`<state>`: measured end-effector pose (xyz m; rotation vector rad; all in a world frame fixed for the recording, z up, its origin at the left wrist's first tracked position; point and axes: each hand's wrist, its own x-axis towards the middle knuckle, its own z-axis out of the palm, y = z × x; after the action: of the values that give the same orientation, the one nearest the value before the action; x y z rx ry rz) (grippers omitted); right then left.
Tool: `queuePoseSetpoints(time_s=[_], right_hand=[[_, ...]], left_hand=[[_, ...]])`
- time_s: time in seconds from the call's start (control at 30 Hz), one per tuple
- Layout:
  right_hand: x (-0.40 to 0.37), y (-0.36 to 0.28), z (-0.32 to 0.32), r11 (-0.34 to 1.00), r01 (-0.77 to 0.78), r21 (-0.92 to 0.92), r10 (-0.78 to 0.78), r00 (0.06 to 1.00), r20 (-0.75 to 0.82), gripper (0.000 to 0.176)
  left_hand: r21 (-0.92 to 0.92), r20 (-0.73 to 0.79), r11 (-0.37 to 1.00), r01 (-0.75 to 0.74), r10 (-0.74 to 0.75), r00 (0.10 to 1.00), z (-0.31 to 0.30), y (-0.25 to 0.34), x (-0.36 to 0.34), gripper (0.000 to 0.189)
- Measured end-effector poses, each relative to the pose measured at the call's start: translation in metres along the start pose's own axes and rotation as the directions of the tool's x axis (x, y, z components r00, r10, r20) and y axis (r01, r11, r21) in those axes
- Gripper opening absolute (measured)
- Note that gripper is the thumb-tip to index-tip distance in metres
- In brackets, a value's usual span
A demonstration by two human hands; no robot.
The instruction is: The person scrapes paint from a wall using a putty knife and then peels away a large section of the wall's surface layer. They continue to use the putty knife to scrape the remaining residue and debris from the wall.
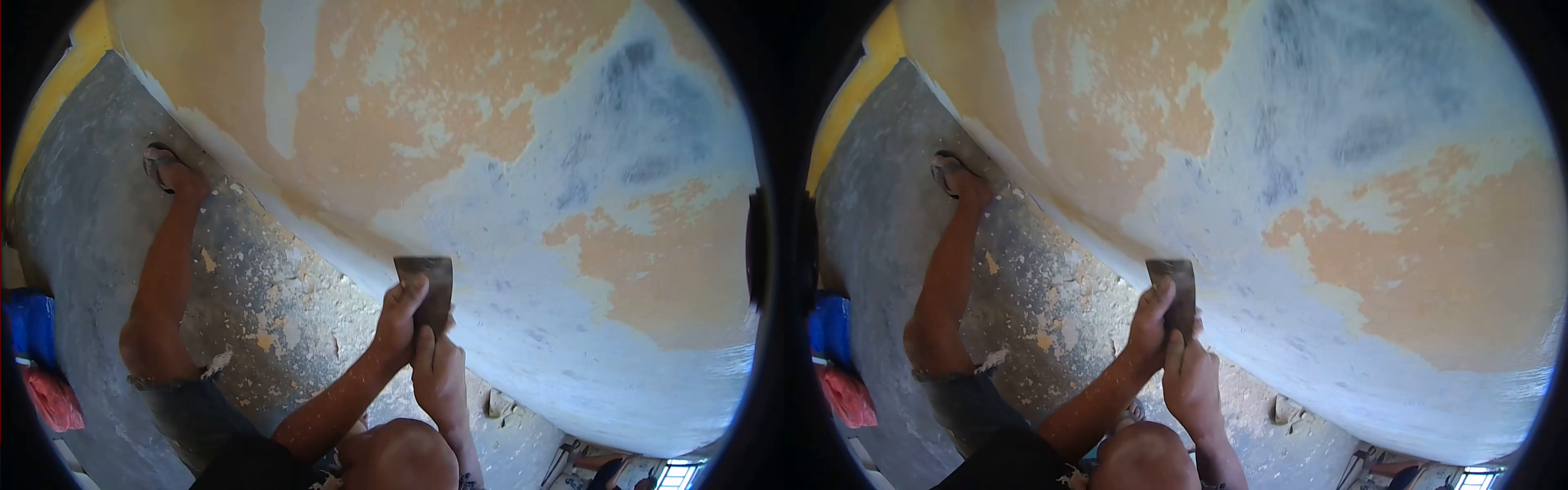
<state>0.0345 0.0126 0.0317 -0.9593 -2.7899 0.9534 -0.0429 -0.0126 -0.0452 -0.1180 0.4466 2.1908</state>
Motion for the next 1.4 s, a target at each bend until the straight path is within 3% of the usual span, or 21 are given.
queuePoseSetpoints(time_s=[0.13,0.23,0.27,0.37,0.4,0.53,0.63,0.7,0.77,0.83,0.9,0.97,1.07,1.17,1.23,1.3,1.4], right_hand=[[-0.013,0.014,0.008,0.993,-0.035,0.112,0.038,0.999,-0.024,0.029],[-0.009,0.016,0.014,0.985,-0.116,0.126,0.119,0.993,-0.014,0.029],[-0.007,0.022,0.016,0.992,-0.049,0.116,0.05,0.999,-0.01,0.029],[-0.016,0.018,0.009,0.985,-0.12,0.125,0.121,0.993,0.002,0.03],[-0.023,0.031,0.016,0.988,-0.079,0.129,0.088,0.994,-0.065,0.031],[-0.019,0.038,0.028,0.99,-0.067,0.123,0.079,0.992,-0.098,0.032],[-0.026,0.036,0.022,0.971,-0.172,0.167,0.18,0.983,-0.038,0.031],[-0.026,0.041,0.025,0.98,-0.158,0.118,0.166,0.984,-0.058,0.031],[-0.022,0.044,0.03,0.998,-0.028,0.054,0.038,0.979,-0.198,0.033],[-0.019,0.049,0.033,0.998,-0.061,0.02,0.063,0.988,-0.141,0.033],[-0.024,0.048,0.03,0.993,-0.108,0.047,0.112,0.99,-0.086,0.032],[-0.021,0.047,0.03,0.993,-0.061,0.1,0.073,0.991,-0.115,0.031],[-0.011,0.041,0.023,1.0,-0.009,-0.017,0.007,0.99,-0.141,0.031],[-0.001,0.028,0.021,0.992,-0.11,0.054,0.112,0.993,-0.039,0.031],[-0.02,0.053,0.037,0.996,-0.052,0.074,0.06,0.992,-0.111,0.03],[-0.016,0.058,0.044,0.989,-0.076,0.129,0.093,0.986,-0.135,0.03],[-0.015,0.054,0.043,0.996,-0.075,0.047,0.08,0.991,-0.109,0.033]], left_hand=[[-0.049,-0.07,0.991,0.126,-0.129,0.989,-0.004,-0.019,-0.014,0.038],[-0.057,-0.012,0.994,0.094,-0.095,0.995,-0.008,-0.011,-0.006,0.038],[-0.066,-0.012,0.996,0.057,-0.058,0.998,-0.007,-0.01,-0.004,0.039],[-0.12,-0.024,0.984,0.13,-0.134,0.991,-0.012,-0.024,-0.012,0.037],[-0.089,-0.082,0.983,0.161,-0.168,0.982,-0.014,-0.032,-0.015,0.036],[-0.075,-0.048,0.985,0.153,-0.157,0.986,-0.021,-0.03,-0.004,0.034],[-0.094,-0.051,0.987,0.127,-0.133,0.99,-0.026,-0.044,-0.016,0.032],[-0.15,-0.078,0.974,0.171,-0.184,0.98,-0.024,-0.049,-0.014,0.032],[-0.157,-0.027,0.975,0.156,-0.162,0.986,-0.028,-0.048,-0.009,0.033],[-0.085,0.026,0.988,0.13,-0.128,0.991,-0.033,-0.042,-0.006,0.033],[-0.088,-0.043,0.987,0.136,-0.14,0.989,-0.035,-0.052,-0.013,0.033],[-0.168,-0.081,0.975,0.143,-0.158,0.984,-0.034,-0.056,-0.01,0.033],[-0.2,0.01,0.977,0.078,-0.077,0.997,-0.038,-0.048,0.005,0.035],[-0.195,0.095,0.981,0.009,0.01,0.995,-0.037,-0.035,0.01,0.037],[-0.086,-0.126,0.986,0.141,-0.151,0.98,-0.034,-0.04,-0.009,0.035],[-0.135,-0.102,0.979,0.151,-0.165,0.981,-0.035,-0.04,-0.005,0.034],[-0.107,-0.018,0.985,0.134,-0.137,0.99,-0.044,-0.043,0.0,0.032]])
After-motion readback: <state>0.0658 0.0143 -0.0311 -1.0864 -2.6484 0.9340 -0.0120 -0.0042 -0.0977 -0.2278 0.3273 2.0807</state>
